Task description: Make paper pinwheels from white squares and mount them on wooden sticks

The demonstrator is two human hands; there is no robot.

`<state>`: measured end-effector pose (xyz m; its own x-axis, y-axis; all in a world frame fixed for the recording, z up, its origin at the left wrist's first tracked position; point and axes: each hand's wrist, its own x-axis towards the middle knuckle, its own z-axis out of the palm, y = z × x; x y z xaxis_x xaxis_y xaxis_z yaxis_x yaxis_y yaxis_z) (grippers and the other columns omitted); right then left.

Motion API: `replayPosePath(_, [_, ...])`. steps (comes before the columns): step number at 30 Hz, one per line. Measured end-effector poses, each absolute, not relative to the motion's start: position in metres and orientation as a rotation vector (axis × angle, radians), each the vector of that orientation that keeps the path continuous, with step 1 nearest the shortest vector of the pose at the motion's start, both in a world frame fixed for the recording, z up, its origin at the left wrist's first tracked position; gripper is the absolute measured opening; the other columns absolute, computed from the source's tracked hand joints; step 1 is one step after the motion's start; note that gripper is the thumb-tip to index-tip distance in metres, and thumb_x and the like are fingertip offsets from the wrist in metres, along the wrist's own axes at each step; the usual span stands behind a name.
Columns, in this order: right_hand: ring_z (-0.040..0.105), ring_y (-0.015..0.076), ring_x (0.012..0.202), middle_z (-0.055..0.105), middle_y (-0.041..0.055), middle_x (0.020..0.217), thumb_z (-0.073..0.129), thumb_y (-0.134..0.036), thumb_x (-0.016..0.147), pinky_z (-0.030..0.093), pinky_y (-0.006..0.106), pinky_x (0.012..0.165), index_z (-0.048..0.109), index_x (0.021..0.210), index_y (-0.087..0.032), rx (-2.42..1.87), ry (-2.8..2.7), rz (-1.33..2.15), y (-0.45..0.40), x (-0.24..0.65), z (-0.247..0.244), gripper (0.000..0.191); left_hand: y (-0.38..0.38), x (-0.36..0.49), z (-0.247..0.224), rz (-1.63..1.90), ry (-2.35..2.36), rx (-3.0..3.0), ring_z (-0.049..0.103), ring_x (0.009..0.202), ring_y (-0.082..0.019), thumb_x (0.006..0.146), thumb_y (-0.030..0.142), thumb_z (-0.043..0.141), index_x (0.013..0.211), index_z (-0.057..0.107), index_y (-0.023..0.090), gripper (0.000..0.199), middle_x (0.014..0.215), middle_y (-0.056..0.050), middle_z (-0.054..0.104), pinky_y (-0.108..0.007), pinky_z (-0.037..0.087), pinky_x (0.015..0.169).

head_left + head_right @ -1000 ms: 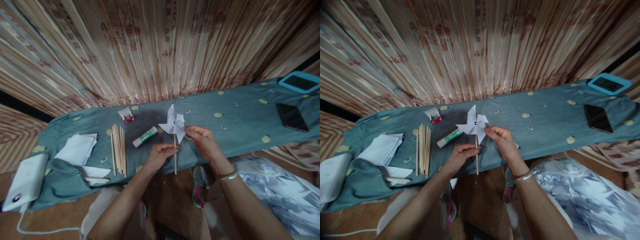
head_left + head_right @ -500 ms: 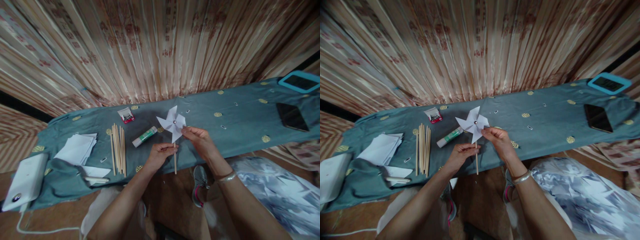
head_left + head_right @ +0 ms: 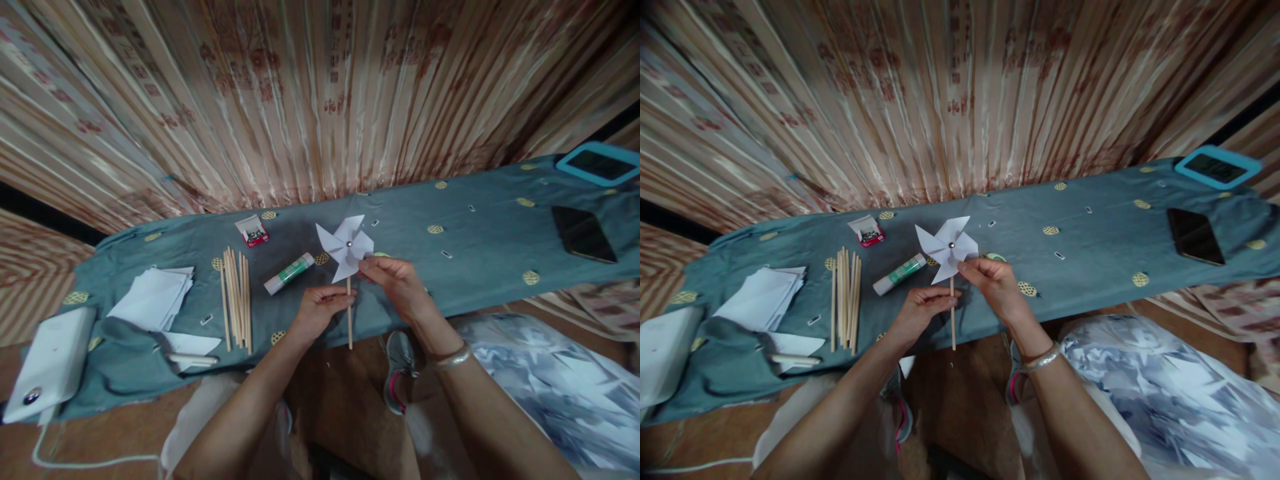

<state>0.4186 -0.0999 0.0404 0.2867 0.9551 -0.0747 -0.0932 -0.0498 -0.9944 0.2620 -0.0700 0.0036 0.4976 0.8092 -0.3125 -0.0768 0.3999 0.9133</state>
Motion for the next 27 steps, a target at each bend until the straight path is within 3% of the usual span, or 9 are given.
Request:
replayPosePath(5, [0.052,0.0115,0.056,0.068,0.0024,0.061,0.078,-0.052,0.062,0.041,0.026,0.056,0.070,0.057,-0.020,-1.412,-0.824,0.876,-0.101,0.436,0.042,0.033,-0.070,0.261,0.008,0.662,0.881,0.969,0.061,0.062,-0.013,0.047,0.039,0.089,0.073,0.079,0.017,0.036,0.070,-0.004,0.074,-0.026,0.050,0.069])
replayPosePath(9, [0.057,0.0133,0.063,0.069,0.0011,0.066,0.081,-0.043,0.060,0.045,0.027,0.063,0.072,0.066,-0.021,-1.415,-0.760,0.685,-0.097,0.446,0.037,0.024,-0.070,0.263,0.010,0.647,0.859,0.936,0.061,0.061,-0.012,0.045,0.040,0.089,0.070,0.079,0.018,0.035,0.068,-0.004,0.074,-0.025,0.049,0.068])
replayPosePath(12, [0.058,0.0137,0.064,0.070,0.0006,0.068,0.082,-0.041,0.058,0.045,0.028,0.063,0.074,0.073,-0.022,-1.411,-0.785,0.749,-0.092,0.446,0.032,0.026,-0.071,0.263,0.009,0.630,0.851,0.934,0.061,0.061,-0.013,0.044,0.041,0.089,0.071,0.079,0.018,0.037,0.067,-0.004,0.074,-0.025,0.050,0.068])
replayPosePath(18, [0.060,0.0133,0.069,0.073,0.0014,0.078,0.083,-0.040,0.056,0.047,0.028,0.071,0.073,0.061,-0.023,-1.365,-0.791,0.841,-0.087,0.439,0.033,0.021,-0.071,0.262,0.005,0.637,0.876,0.957,0.064,0.065,-0.015,0.046,0.041,0.089,0.074,0.079,0.017,0.038,0.072,-0.005,0.075,-0.028,0.051,0.071])
replayPosePath(27, [0.060,0.0143,0.069,0.070,0.0001,0.071,0.082,-0.042,0.056,0.046,0.030,0.072,0.072,0.061,-0.024,-1.362,-0.790,0.917,-0.091,0.433,0.036,0.021,-0.071,0.262,0.005,0.676,0.894,0.947,0.065,0.067,-0.015,0.048,0.038,0.089,0.075,0.079,0.017,0.036,0.076,-0.006,0.076,-0.028,0.051,0.074])
